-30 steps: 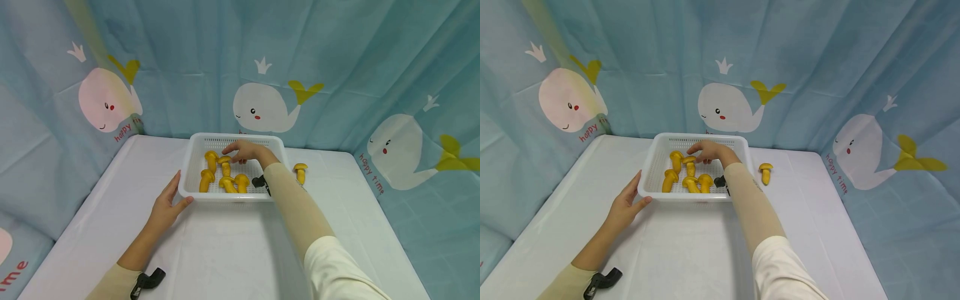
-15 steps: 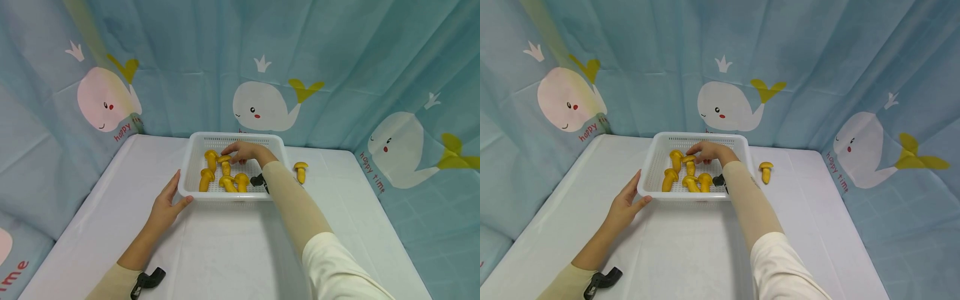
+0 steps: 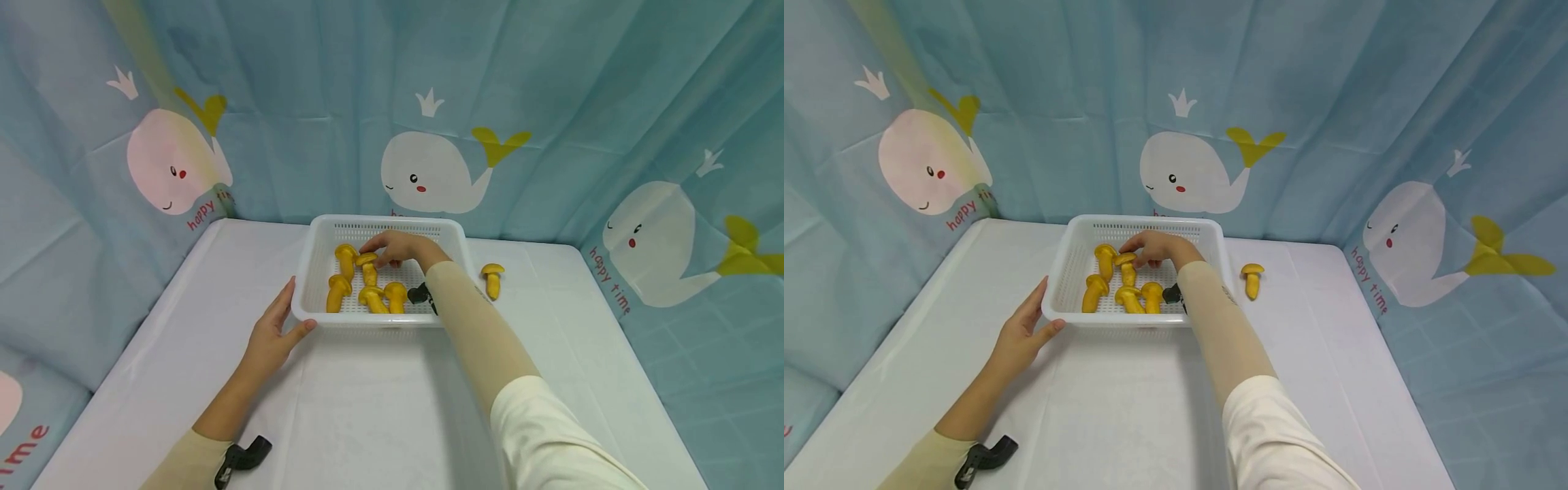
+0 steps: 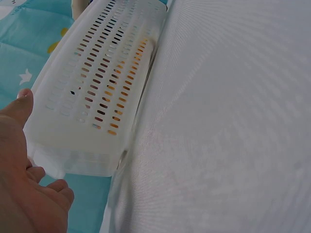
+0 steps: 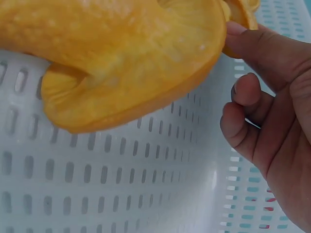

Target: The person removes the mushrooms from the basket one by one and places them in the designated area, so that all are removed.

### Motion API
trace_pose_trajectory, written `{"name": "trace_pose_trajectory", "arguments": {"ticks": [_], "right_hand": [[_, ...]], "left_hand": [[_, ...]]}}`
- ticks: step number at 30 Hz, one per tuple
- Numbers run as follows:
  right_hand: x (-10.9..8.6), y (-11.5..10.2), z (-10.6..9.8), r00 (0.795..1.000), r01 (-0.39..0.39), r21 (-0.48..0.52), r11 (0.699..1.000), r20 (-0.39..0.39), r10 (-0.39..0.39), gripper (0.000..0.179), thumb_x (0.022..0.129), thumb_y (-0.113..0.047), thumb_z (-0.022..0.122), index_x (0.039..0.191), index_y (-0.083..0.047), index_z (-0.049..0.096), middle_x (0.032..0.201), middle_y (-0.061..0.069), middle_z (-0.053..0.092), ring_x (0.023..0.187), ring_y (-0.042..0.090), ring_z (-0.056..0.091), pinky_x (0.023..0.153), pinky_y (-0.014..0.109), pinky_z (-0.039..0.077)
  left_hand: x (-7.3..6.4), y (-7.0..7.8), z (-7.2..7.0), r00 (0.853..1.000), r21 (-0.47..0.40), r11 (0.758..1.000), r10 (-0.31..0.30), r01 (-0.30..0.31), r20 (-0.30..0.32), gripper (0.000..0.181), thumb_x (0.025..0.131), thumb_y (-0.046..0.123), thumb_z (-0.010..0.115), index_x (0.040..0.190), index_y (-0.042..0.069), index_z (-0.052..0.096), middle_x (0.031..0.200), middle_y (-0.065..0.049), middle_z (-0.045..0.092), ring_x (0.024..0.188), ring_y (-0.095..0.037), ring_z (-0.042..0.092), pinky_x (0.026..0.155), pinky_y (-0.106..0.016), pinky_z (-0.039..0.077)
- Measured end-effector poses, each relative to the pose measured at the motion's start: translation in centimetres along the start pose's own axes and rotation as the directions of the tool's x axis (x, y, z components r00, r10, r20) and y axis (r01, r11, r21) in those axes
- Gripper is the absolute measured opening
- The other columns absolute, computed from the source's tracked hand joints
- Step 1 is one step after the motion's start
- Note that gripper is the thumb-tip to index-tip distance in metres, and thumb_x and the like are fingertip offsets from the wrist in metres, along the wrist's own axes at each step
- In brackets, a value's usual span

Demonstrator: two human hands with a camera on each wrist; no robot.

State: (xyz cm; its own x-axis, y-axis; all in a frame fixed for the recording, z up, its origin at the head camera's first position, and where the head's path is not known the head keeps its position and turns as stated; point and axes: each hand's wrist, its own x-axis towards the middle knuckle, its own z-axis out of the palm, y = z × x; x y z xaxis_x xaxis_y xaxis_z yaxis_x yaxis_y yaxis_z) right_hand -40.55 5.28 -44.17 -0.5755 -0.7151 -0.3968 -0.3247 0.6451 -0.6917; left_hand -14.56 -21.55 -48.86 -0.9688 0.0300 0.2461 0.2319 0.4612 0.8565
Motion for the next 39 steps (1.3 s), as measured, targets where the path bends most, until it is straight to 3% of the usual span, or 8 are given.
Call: {"name": "trace_pose_trajectory", "arguments": {"ticks": [2, 10, 19, 24, 28, 30, 36, 39], "right_hand": [[0.0, -0.1, 0.0, 1.000, 0.006, -0.006, 1.000, -0.003, -0.006, 0.047, 0.098, -0.016, 0.070, 0.143, -0.026, 0.061, 0.150, 0.000, 0.054, 0.057, 0.020, 0.041, 0.058, 0.028, 0.043], [0.3, -0.1, 0.2, 0.999, 0.028, -0.027, 0.999, -0.038, -0.029, 0.042, 0.100, -0.012, 0.068, 0.140, -0.024, 0.064, 0.146, 0.002, 0.058, 0.055, 0.019, 0.042, 0.055, 0.026, 0.045], [0.1, -0.4, -0.5, 0.995, 0.003, 0.000, 1.000, -0.104, -0.003, 0.037, 0.097, -0.017, 0.072, 0.133, -0.028, 0.069, 0.143, -0.001, 0.060, 0.054, 0.017, 0.043, 0.053, 0.024, 0.045], [-0.6, -1.5, -1.3, 0.991, 0.036, -0.037, 0.999, -0.130, -0.040, 0.040, 0.098, -0.019, 0.072, 0.137, -0.025, 0.067, 0.145, -0.001, 0.059, 0.049, 0.015, 0.038, 0.051, 0.026, 0.043], [-2.3, -2.5, -2.5, 0.983, 0.045, -0.057, 0.997, -0.173, -0.054, 0.039, 0.097, -0.018, 0.073, 0.135, -0.024, 0.067, 0.143, 0.000, 0.060, 0.047, 0.016, 0.034, 0.049, 0.026, 0.040], [-3.2, -3.1, -2.8, 0.980, 0.047, -0.071, 0.996, -0.191, -0.060, 0.039, 0.096, -0.019, 0.073, 0.134, -0.024, 0.068, 0.141, -0.001, 0.061, 0.047, 0.016, 0.034, 0.049, 0.025, 0.038], [-5.6, -4.5, -3.0, 0.973, 0.066, -0.134, 0.989, -0.210, -0.094, 0.040, 0.096, -0.024, 0.074, 0.136, -0.026, 0.067, 0.139, -0.002, 0.063, 0.055, 0.018, 0.043, 0.051, 0.025, 0.043], [-7.2, -4.8, -3.3, 0.959, 0.058, -0.139, 0.989, -0.266, -0.094, 0.039, 0.096, -0.025, 0.075, 0.134, -0.028, 0.069, 0.136, -0.004, 0.064, 0.064, 0.021, 0.050, 0.052, 0.026, 0.044]], "left_hand": [[0.0, 0.0, 0.0, 1.000, 0.008, 1.000, -0.004, 0.004, -0.002, 0.098, 0.090, 0.019, 0.080, 0.164, 0.036, 0.018, 0.170, 0.012, 0.019, 0.156, -0.024, 0.026, 0.117, -0.045, 0.032], [0.0, 0.1, 0.0, 1.000, 0.018, 1.000, 0.001, -0.001, -0.007, 0.097, 0.090, 0.018, 0.080, 0.165, 0.031, 0.019, 0.170, 0.008, 0.019, 0.155, -0.026, 0.026, 0.117, -0.051, 0.033], [0.2, 0.2, -0.1, 1.000, 0.012, 1.000, 0.012, -0.012, 0.001, 0.098, 0.089, 0.018, 0.081, 0.163, 0.035, 0.019, 0.171, 0.000, 0.020, 0.155, -0.028, 0.027, 0.118, -0.043, 0.033], [0.0, 0.1, -0.1, 1.000, 0.017, 1.000, 0.003, -0.003, -0.003, 0.098, 0.089, 0.019, 0.081, 0.164, 0.034, 0.019, 0.171, 0.004, 0.020, 0.155, -0.028, 0.027, 0.118, -0.047, 0.034], [0.1, 0.2, 0.1, 1.000, 0.015, 1.000, 0.005, -0.005, 0.002, 0.097, 0.090, 0.021, 0.080, 0.164, 0.033, 0.019, 0.170, 0.007, 0.020, 0.155, -0.028, 0.028, 0.116, -0.049, 0.034], [0.0, 0.3, 0.1, 1.000, 0.017, 1.000, 0.003, -0.004, 0.006, 0.097, 0.091, 0.022, 0.080, 0.164, 0.034, 0.018, 0.171, 0.006, 0.019, 0.155, -0.028, 0.028, 0.117, -0.045, 0.034], [-0.6, -0.1, -0.1, 1.000, 0.012, 1.000, -0.008, 0.008, 0.007, 0.098, 0.090, 0.018, 0.080, 0.164, 0.034, 0.018, 0.170, 0.006, 0.020, 0.155, -0.028, 0.027, 0.111, -0.009, 0.030], [-0.2, 0.0, -0.1, 1.000, 0.001, 1.000, 0.017, -0.017, 0.010, 0.098, 0.091, 0.015, 0.080, 0.164, 0.033, 0.018, 0.171, 0.003, 0.019, 0.155, -0.027, 0.027, 0.110, -0.005, 0.028]]}}
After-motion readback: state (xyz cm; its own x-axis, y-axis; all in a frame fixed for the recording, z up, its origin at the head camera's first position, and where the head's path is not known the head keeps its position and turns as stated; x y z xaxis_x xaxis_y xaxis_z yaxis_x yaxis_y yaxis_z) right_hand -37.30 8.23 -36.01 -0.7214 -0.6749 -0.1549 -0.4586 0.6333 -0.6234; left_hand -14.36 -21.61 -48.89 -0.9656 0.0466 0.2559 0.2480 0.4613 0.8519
